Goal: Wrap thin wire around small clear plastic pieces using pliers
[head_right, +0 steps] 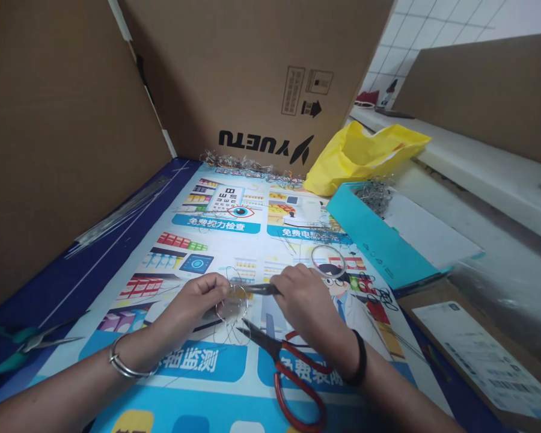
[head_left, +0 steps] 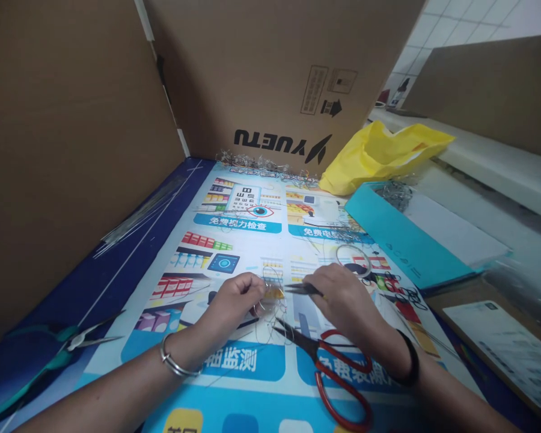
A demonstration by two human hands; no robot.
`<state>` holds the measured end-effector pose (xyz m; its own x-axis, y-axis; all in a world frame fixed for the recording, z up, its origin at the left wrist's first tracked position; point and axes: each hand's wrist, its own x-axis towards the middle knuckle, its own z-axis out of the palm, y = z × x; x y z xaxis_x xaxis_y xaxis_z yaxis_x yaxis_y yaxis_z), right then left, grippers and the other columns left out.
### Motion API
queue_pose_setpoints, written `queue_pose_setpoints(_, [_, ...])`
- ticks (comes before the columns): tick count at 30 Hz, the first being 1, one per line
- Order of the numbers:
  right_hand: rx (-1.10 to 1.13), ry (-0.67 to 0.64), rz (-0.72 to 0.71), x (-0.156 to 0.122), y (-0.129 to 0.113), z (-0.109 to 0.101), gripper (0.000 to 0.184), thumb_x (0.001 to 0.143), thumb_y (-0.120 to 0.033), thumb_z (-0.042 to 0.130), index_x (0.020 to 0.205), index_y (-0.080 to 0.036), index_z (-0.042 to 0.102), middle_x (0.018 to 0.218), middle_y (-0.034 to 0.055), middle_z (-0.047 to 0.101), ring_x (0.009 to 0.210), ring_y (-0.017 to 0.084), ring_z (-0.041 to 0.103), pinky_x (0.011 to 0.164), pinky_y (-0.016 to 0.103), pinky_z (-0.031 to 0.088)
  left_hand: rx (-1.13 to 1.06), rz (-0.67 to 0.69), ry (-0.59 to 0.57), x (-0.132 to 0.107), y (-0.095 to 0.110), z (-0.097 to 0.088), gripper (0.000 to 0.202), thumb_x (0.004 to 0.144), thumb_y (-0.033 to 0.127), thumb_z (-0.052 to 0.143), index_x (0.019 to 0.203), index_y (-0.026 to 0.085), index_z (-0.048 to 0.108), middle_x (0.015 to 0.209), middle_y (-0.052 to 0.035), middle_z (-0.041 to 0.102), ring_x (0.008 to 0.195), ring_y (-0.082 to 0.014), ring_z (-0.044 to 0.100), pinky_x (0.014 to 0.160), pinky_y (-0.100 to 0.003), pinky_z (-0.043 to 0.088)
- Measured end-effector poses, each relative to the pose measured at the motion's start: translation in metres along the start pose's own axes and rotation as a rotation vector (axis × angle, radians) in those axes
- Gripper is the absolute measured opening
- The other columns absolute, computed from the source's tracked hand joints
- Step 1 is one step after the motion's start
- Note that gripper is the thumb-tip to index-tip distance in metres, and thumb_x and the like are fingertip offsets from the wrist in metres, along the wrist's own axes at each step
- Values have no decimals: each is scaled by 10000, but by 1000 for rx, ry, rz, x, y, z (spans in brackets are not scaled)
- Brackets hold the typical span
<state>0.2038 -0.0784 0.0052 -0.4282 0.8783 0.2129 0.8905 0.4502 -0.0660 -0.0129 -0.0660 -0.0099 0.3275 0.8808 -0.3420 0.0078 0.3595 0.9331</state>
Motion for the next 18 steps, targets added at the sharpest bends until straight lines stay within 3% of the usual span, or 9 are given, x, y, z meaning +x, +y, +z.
queue_pose_setpoints(6, [-226, 55, 1, -4, -33, -2, 93, 779, -130, 560, 831, -181, 617, 769, 44, 572, 759, 196, 437, 665, 325, 259, 44, 78, 61, -4, -2, 4, 181, 773, 322, 548, 696, 162, 514, 558, 38, 496, 529, -92, 457, 556, -223, 396])
queue_pose_setpoints(18, [-364, 123, 48, -1, -42, 4, 126, 844, -154, 488, 887, -176, 605, 789, 61, 552, 769, 207, 410, 686, 344, 255, 55, 106, 67, -8, -3, 5, 161, 738, 299, 551, 666, 164, 499, 538, 44, 480, 512, -89, 434, 516, -207, 370])
